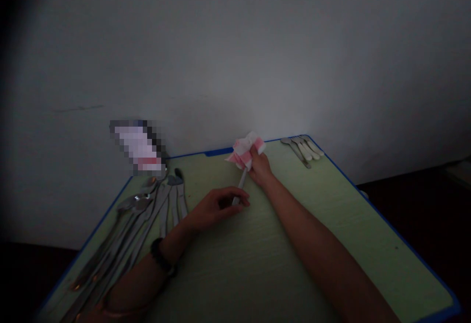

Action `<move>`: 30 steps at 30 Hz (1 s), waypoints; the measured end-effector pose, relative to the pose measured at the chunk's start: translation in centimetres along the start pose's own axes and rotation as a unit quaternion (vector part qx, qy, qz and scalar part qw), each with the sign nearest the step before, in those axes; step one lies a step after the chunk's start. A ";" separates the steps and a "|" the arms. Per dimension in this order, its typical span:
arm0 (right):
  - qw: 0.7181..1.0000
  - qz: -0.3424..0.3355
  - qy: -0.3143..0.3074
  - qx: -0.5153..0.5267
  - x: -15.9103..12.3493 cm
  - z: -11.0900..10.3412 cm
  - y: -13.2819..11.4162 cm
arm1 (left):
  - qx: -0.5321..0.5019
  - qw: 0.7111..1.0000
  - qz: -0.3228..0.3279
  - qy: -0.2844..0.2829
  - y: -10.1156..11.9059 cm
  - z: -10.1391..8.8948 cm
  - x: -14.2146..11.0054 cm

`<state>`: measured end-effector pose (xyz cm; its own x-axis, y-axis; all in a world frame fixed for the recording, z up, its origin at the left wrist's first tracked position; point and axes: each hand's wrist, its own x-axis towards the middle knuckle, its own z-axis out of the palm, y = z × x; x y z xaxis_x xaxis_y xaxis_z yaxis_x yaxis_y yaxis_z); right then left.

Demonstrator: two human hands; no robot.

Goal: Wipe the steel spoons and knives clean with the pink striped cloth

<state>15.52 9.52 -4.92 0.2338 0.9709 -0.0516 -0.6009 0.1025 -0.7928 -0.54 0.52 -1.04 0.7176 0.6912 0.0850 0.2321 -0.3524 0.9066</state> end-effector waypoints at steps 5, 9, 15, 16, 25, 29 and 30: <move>0.997 -0.008 -0.072 -0.034 -0.8 0.4 -0.3 | -0.050 0.999 0.001 0.020 -0.7 0.5 0.4; 0.997 0.004 -0.072 -0.032 -0.8 0.5 -0.5 | -0.070 0.990 -0.029 0.122 -1.5 0.5 0.8; 0.997 0.038 -0.059 -0.011 -0.8 0.4 -0.9 | 0.010 0.996 -0.031 0.088 -1.3 0.3 0.6; 0.997 0.043 -0.061 -0.009 -0.9 0.4 -0.9 | 0.024 0.995 -0.034 0.091 -1.3 0.3 0.6; 0.986 0.071 -0.143 -0.049 -2.2 0.6 -1.6 | 0.054 0.990 -0.055 0.115 -1.1 0.2 0.8; 0.974 0.085 -0.186 -0.095 -2.4 0.5 -1.6 | 0.059 0.988 -0.060 0.129 -1.0 0.3 0.9; 0.972 0.086 -0.192 -0.105 -2.5 0.4 -1.6 | 0.061 0.988 -0.060 0.131 -1.0 0.3 0.9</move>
<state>15.56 7.05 -3.30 -0.1839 0.9829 0.0048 -0.4271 -0.0756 -0.9010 0.08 1.33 -2.00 0.4894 0.8666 0.0979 0.3937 -0.3198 0.8618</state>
